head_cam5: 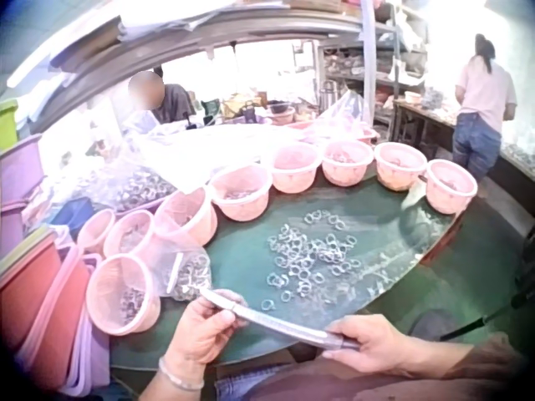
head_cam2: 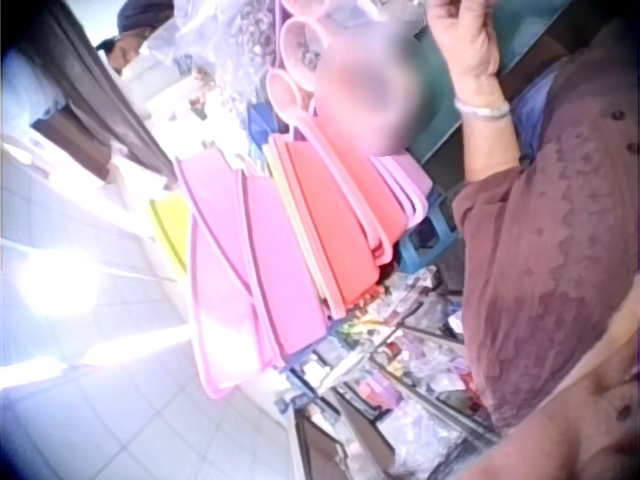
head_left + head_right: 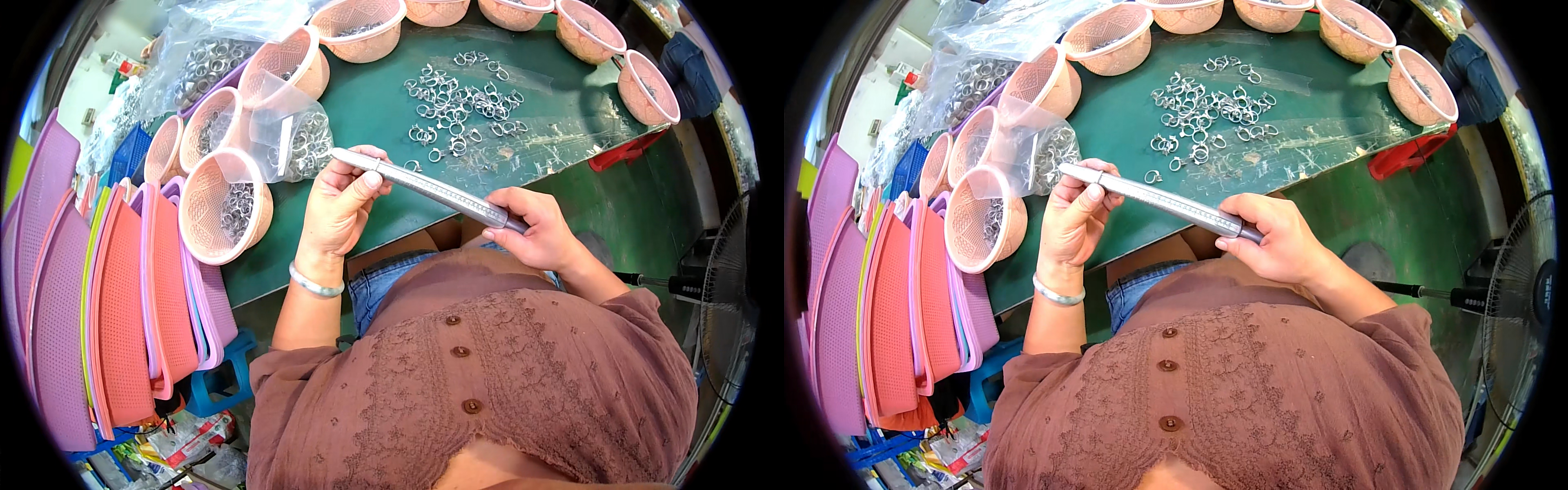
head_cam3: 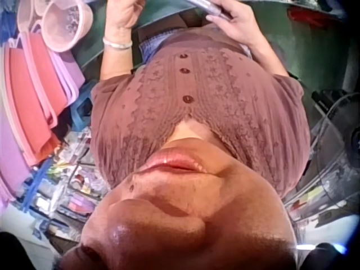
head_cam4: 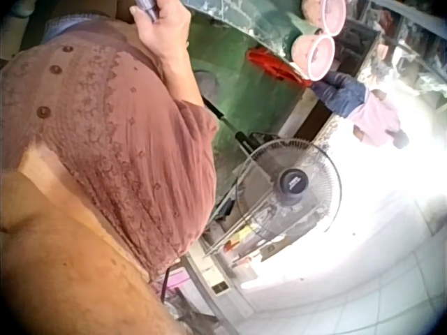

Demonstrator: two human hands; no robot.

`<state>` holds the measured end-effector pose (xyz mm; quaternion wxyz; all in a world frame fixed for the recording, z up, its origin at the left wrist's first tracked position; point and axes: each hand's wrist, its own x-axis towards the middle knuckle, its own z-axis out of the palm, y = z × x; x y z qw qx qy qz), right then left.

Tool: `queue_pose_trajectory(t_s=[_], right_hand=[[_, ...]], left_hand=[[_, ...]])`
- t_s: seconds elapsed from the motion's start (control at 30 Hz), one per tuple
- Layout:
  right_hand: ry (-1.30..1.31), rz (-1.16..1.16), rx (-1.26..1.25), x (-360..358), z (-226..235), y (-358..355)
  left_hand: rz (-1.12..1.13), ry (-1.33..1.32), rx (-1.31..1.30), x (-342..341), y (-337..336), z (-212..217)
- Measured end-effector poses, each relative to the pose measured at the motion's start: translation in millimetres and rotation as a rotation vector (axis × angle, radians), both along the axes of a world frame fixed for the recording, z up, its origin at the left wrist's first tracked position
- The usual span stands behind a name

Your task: The person picks up metal rings from a table and slides them one by one onto a ring sizing mandrel, checking their size.

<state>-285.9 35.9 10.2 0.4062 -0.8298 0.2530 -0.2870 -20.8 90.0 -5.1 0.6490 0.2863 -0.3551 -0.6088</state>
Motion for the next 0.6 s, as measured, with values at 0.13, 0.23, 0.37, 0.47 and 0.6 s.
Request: queue_pose_trajectory(t_s=[0.13,0.23,0.37,0.47,0.6], right_hand=[[-0.016,-0.004,0.008,0,1,0],[-0.01,-0.009,0.053,0,2,0],[-0.022,-0.011,0.078,-1,-3,0],[-0.025,-0.016,0.083,-2,-3,-1],[-0.032,-0.008,0.06,-4,-4,-2]], left_hand=[[0.021,-0.056,-0.013,-1,-1,2],[0.052,-0.048,0.001,-6,-1,5],[0.064,-0.049,0.022,-9,0,8],[0.054,-0.087,-0.007,-8,0,7],[0.064,-0.097,-0.009,-10,0,8]])
